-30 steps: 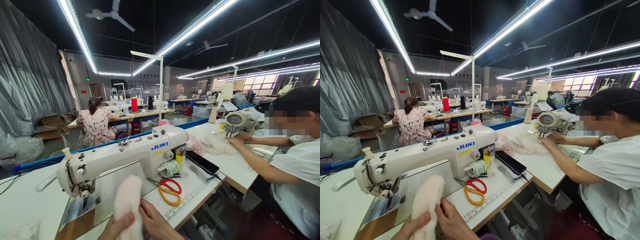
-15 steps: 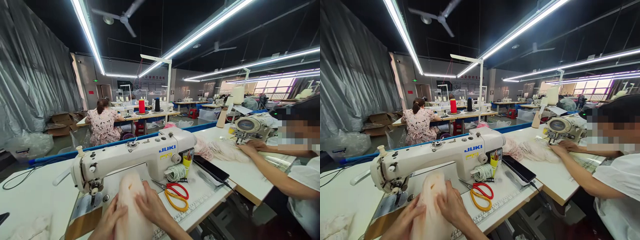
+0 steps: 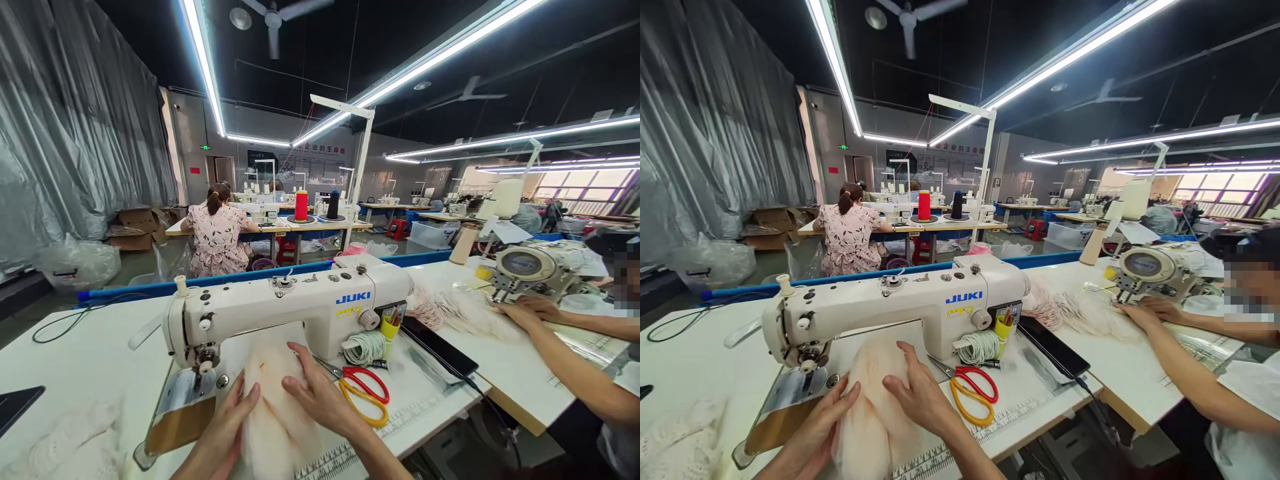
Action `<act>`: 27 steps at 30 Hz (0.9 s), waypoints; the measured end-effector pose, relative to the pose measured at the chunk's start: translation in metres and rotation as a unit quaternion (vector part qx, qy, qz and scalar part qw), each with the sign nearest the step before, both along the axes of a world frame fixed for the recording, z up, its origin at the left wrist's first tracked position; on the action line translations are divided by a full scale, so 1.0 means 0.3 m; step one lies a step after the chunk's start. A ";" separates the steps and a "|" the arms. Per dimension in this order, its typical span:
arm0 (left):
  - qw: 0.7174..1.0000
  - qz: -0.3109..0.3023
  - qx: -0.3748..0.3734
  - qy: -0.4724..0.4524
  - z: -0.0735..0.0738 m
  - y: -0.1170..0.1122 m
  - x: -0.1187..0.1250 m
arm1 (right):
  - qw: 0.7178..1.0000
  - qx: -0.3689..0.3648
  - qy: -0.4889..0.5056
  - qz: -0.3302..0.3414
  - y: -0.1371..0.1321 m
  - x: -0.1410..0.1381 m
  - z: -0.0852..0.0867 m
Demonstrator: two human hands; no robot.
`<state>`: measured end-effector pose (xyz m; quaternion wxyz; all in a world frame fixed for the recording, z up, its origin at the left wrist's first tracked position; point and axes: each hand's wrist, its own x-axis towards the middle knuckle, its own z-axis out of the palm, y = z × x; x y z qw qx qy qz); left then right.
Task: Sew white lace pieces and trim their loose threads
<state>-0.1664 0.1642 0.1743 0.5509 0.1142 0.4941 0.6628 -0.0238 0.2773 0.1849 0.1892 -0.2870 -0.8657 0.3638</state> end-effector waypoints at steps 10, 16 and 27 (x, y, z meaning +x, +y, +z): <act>0.999 0.018 -0.032 0.029 0.004 -0.012 -0.027 | 0.999 0.017 0.038 0.006 -0.020 -0.035 -0.045; 1.000 0.012 -0.015 0.006 0.004 0.017 -0.033 | 0.999 -0.007 0.038 0.038 -0.002 -0.043 -0.032; 0.997 0.046 -0.051 0.028 -0.033 0.044 -0.054 | 0.997 -0.028 0.056 0.051 0.050 -0.057 -0.034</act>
